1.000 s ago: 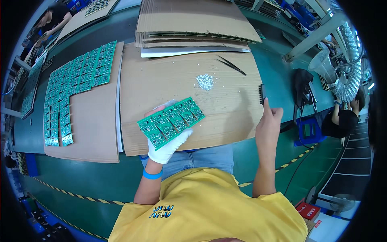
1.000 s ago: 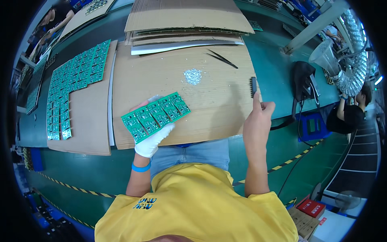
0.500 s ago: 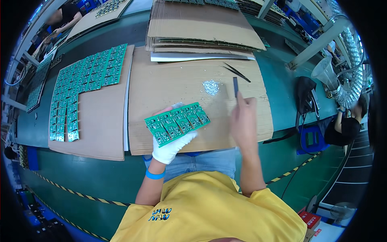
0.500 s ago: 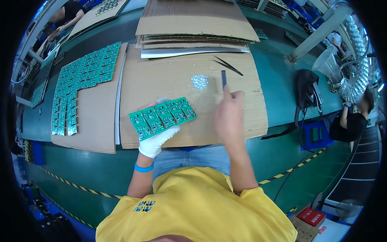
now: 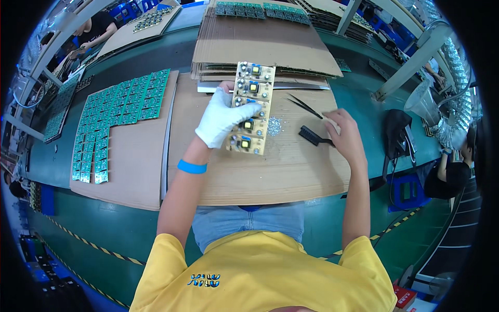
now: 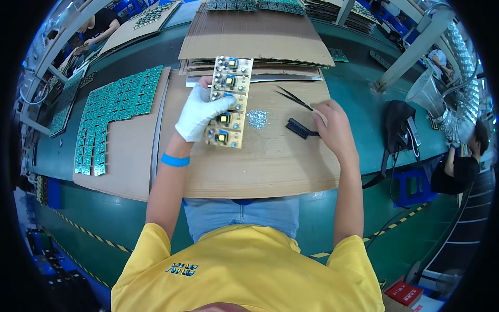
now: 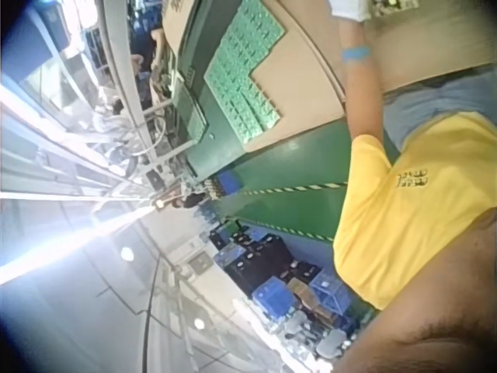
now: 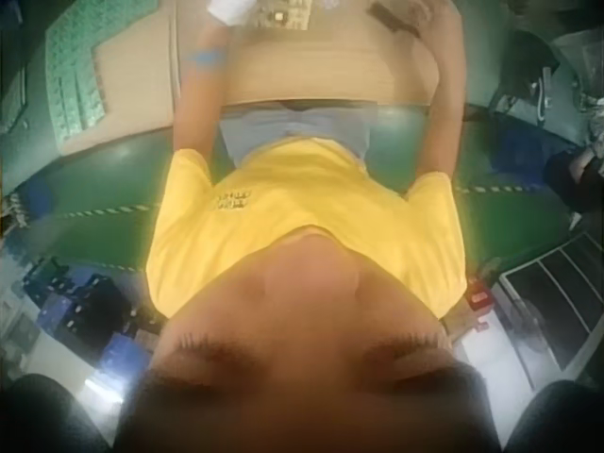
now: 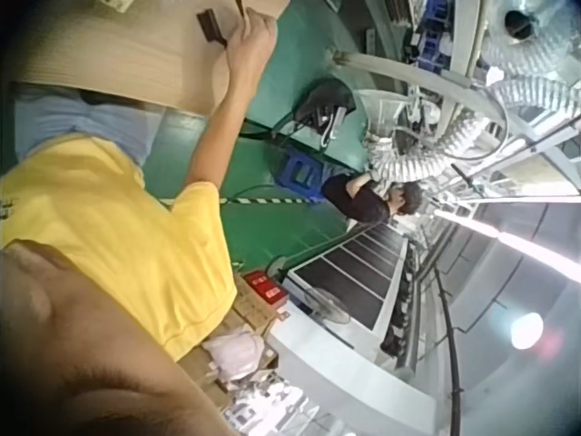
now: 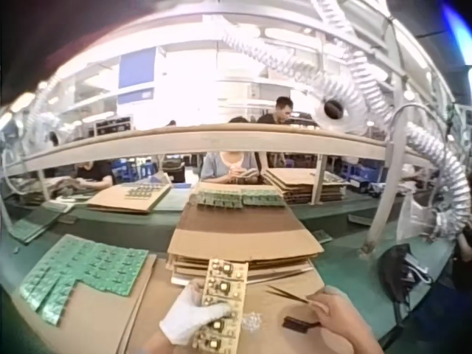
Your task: Manually assemble components onto printed circuit boards and inspect them at a workstation.
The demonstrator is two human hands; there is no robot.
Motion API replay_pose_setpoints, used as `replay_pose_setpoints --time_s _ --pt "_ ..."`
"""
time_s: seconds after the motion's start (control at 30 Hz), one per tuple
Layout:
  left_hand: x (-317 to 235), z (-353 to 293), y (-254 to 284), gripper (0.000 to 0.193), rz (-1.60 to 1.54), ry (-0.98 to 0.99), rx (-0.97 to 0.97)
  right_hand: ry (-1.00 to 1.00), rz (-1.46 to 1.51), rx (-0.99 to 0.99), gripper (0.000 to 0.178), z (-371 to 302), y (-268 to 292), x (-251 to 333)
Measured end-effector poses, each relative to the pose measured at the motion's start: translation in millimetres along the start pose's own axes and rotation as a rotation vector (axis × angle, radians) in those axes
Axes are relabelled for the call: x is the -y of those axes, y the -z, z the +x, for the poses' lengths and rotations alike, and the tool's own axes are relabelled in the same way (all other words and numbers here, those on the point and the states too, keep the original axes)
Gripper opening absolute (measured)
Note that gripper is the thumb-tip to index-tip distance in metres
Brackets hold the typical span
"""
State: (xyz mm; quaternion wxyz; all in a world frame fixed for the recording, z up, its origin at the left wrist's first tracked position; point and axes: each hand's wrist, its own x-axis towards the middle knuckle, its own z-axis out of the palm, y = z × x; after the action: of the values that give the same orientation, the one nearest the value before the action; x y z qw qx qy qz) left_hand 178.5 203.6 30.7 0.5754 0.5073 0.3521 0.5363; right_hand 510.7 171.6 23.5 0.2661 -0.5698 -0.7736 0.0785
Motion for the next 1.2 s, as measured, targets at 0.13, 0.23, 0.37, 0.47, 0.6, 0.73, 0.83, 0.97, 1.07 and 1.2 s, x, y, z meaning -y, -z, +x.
replay_pose_setpoints --time_s 0.13,0.23,0.37,0.47,0.6,0.73,0.83,0.97,1.07,1.2 --pt "21.7 11.6 9.6 0.054 -0.093 0.055 0.045 0.054 -0.078 0.010 0.024 54.0 -29.8 1.6" --pt "34.2 11.5 9.9 0.049 -0.192 0.001 0.045 0.027 -0.167 0.131 0.020 73.9 -48.5 -3.6" --pt "37.6 7.2 12.6 0.051 -0.687 0.267 0.145 0.064 0.021 0.100 0.018 82.3 -70.6 -13.7" --pt "38.2 8.3 9.7 0.060 -0.622 0.322 0.112 0.038 0.094 0.030 0.016 77.2 -66.9 -10.2" --pt "35.2 6.0 10.8 0.062 -0.673 0.339 0.097 -0.052 0.150 0.014 0.015 74.8 -65.9 -9.6" --pt "34.9 6.9 12.9 0.064 -0.687 0.296 0.092 -0.015 0.155 0.016 0.017 71.9 -63.7 -9.2" --pt "35.4 6.3 15.4 0.065 -0.739 0.286 0.125 0.017 0.157 0.028 0.018 71.2 -63.4 -7.0" --pt "37.3 6.2 16.6 0.066 -0.728 0.282 0.146 0.029 0.179 0.029 0.019 70.5 -64.3 -5.2" --pt "38.4 5.9 17.9 0.066 -0.717 0.284 0.145 0.041 0.160 0.019 0.019 71.9 -63.7 -6.0" --pt "38.3 5.4 17.4 0.067 -0.733 0.293 0.143 0.058 0.111 0.006 0.019 73.0 -60.8 -8.8"
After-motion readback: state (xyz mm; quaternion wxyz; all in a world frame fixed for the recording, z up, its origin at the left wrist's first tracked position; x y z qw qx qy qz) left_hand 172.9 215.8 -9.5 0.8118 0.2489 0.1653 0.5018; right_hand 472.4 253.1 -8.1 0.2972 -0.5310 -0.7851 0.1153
